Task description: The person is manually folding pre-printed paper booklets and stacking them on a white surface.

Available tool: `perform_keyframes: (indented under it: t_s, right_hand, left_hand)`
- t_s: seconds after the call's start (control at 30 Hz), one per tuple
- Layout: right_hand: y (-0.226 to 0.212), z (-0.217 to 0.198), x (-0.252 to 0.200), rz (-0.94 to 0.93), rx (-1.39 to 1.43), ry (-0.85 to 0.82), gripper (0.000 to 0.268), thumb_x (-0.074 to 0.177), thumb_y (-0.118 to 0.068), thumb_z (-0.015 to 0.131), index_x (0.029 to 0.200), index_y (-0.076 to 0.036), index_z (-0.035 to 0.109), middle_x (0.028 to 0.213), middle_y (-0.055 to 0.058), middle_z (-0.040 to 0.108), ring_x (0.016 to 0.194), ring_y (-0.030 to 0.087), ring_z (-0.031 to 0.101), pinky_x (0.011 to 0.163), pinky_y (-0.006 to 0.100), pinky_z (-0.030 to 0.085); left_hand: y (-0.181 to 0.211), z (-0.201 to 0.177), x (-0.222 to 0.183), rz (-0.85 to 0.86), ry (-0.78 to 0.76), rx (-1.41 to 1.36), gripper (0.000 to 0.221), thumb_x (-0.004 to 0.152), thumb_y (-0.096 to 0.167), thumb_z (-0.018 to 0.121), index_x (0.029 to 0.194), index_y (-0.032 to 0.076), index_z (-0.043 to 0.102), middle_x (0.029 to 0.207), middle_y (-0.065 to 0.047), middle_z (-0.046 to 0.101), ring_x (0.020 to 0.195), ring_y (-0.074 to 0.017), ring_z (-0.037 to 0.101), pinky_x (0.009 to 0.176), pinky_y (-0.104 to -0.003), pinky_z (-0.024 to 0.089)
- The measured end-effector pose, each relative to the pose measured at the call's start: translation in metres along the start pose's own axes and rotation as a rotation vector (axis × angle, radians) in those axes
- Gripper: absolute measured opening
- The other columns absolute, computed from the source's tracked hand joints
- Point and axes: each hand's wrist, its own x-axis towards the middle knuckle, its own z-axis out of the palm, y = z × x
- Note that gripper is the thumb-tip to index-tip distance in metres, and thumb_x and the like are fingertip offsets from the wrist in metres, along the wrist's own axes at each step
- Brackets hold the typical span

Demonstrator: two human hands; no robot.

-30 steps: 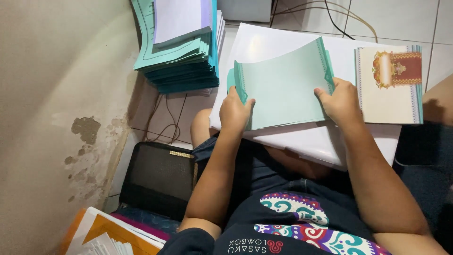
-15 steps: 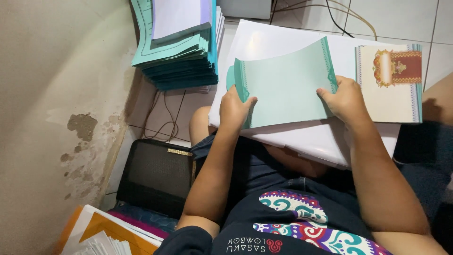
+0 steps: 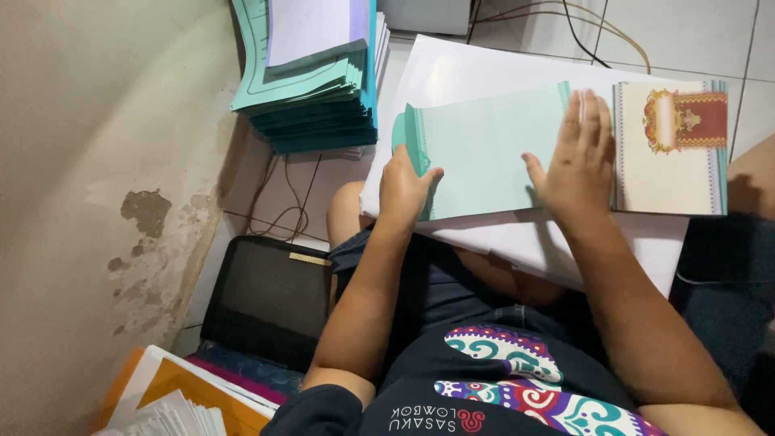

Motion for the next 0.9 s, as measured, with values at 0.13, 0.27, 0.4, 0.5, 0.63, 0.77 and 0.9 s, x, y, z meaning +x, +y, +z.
perform_keyframes:
  t_s: [0.13,0.27,0.4,0.5,0.63,0.77,0.9]
  right_hand:
    - [0.001,0.052,0.01,-0.419,0.077,-0.023,0.06,0.102,-0.032,0.059,0.145,0.01,0.055,0.152,0.031,0.05,0.144,0.044,0.044,0.118,0.055,0.033]
    - [0.006,0.09,0.008,-0.331,-0.062,-0.318,0.075,0.107,-0.053,0.029,0.159,0.0,0.034,0.167,0.021,0.03,0.156,0.032,0.025,0.126,0.05,0.013]
    - [0.011,0.098,0.009,-0.357,-0.093,-0.311,0.076,0.106,-0.052,0.025,0.16,0.002,0.03,0.167,0.024,0.029,0.156,0.034,0.024,0.125,0.05,0.013]
    - [0.015,0.105,0.009,-0.404,-0.114,-0.228,0.072,0.104,-0.044,0.037,0.158,0.003,0.036,0.164,0.025,0.036,0.153,0.035,0.031,0.124,0.05,0.019]
    - [0.015,0.103,0.008,-0.385,-0.086,-0.26,0.077,0.106,-0.053,0.022,0.16,0.002,0.03,0.166,0.024,0.029,0.154,0.034,0.027,0.123,0.05,0.017]
    - [0.017,0.107,0.009,-0.392,-0.088,-0.234,0.075,0.106,-0.051,0.027,0.159,0.003,0.032,0.166,0.024,0.031,0.153,0.035,0.03,0.123,0.05,0.019]
    - [0.014,0.102,0.008,-0.392,-0.096,-0.234,0.073,0.104,-0.046,0.034,0.159,0.002,0.032,0.166,0.023,0.031,0.154,0.034,0.03,0.123,0.05,0.019]
  left_hand:
    - [-0.004,0.005,0.003,0.002,0.002,0.008,0.07,0.081,0.029,0.085,0.128,-0.009,0.05,0.11,-0.033,0.068,0.11,-0.0481,0.068,0.089,-0.056,0.059]
    - [0.005,0.014,-0.012,0.176,0.291,0.366,0.086,0.077,0.033,0.087,0.141,-0.001,0.04,0.123,-0.023,0.058,0.116,-0.0422,0.059,0.097,-0.053,0.049]
    - [0.037,0.036,-0.041,0.604,0.432,0.278,0.045,0.095,0.017,0.061,0.135,-0.004,0.055,0.124,-0.021,0.054,0.122,-0.0385,0.052,0.107,-0.047,0.041]
    - [0.025,0.082,-0.03,0.561,0.4,0.394,0.046,0.089,0.016,0.063,0.126,-0.009,0.059,0.121,-0.025,0.059,0.124,-0.0423,0.057,0.11,-0.049,0.04]
    - [0.033,0.078,-0.013,0.098,0.0,0.687,0.064,0.103,0.031,0.046,0.152,-0.008,0.033,0.16,-0.031,0.031,0.151,-0.0437,0.024,0.125,-0.059,0.006]
    - [0.043,0.074,-0.005,0.004,-0.159,0.679,0.064,0.104,0.024,0.038,0.154,-0.012,0.023,0.164,-0.032,0.017,0.155,-0.0446,0.015,0.126,-0.055,0.008]
    - [0.04,0.081,0.022,-0.018,-0.068,0.518,0.075,0.102,0.035,0.047,0.154,-0.013,0.022,0.165,-0.033,0.014,0.156,-0.0438,0.013,0.126,-0.053,0.011]
